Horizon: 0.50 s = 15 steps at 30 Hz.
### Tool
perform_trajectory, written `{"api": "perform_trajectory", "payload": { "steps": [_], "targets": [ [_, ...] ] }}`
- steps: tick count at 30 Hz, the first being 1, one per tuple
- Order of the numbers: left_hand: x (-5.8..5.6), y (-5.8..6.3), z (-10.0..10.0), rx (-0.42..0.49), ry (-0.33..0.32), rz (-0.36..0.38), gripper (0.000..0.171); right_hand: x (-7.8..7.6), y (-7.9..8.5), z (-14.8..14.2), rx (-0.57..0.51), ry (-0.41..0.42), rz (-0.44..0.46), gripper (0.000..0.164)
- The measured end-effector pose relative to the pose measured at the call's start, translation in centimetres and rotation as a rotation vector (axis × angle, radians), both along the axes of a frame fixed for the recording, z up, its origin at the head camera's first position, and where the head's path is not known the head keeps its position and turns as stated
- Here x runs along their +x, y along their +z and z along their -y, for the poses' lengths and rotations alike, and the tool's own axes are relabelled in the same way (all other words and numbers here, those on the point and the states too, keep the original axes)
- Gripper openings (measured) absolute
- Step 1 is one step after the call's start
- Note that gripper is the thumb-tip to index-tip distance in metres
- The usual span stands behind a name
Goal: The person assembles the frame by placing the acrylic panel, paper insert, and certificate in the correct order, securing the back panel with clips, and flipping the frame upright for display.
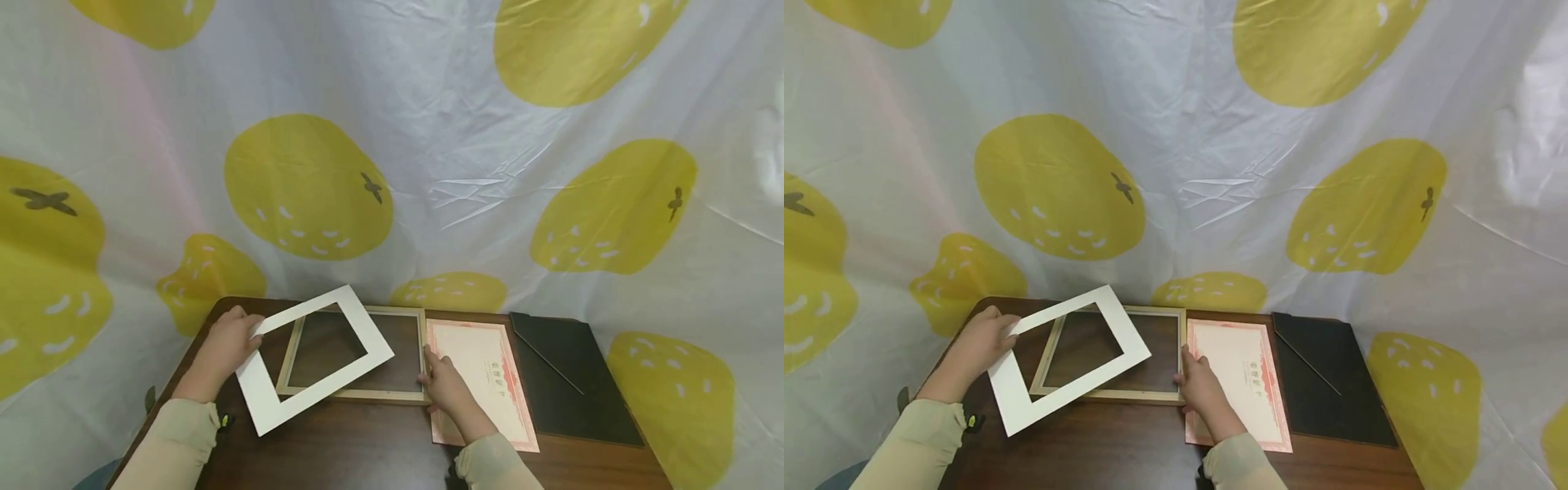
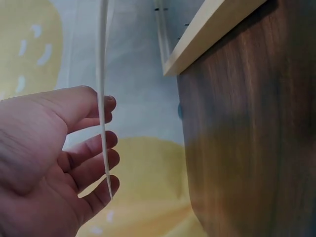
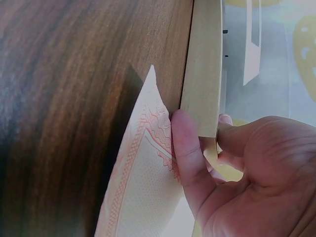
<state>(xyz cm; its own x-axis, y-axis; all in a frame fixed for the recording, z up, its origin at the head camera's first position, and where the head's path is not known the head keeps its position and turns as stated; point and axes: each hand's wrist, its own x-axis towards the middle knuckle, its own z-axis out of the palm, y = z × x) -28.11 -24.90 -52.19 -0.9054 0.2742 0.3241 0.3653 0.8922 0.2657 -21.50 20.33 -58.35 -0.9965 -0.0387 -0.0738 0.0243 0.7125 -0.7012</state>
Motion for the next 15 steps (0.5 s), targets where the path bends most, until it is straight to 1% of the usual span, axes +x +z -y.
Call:
{"api": "perform_trajectory", "payload": {
  "steps": [6, 11, 15],
  "targets": [
    [-1.9, -0.1, -1.2, -0.039, -0.044, 0.009, 0.037, 0.1, 0.2, 0.2, -0.003, -0.002, 0.002, 0.071],
    [-2.9, -0.4, -1.9, -0.055, -0.070, 0.007, 0.036, 0.1, 0.2, 0.4, -0.026, 0.001, 0.007, 0.070],
    [-3.6, -1.0, -2.7, -0.065, -0.079, 0.016, 0.035, 0.1, 0.0, 0.6, -0.021, -0.001, 0.015, 0.071]
  ]
}}
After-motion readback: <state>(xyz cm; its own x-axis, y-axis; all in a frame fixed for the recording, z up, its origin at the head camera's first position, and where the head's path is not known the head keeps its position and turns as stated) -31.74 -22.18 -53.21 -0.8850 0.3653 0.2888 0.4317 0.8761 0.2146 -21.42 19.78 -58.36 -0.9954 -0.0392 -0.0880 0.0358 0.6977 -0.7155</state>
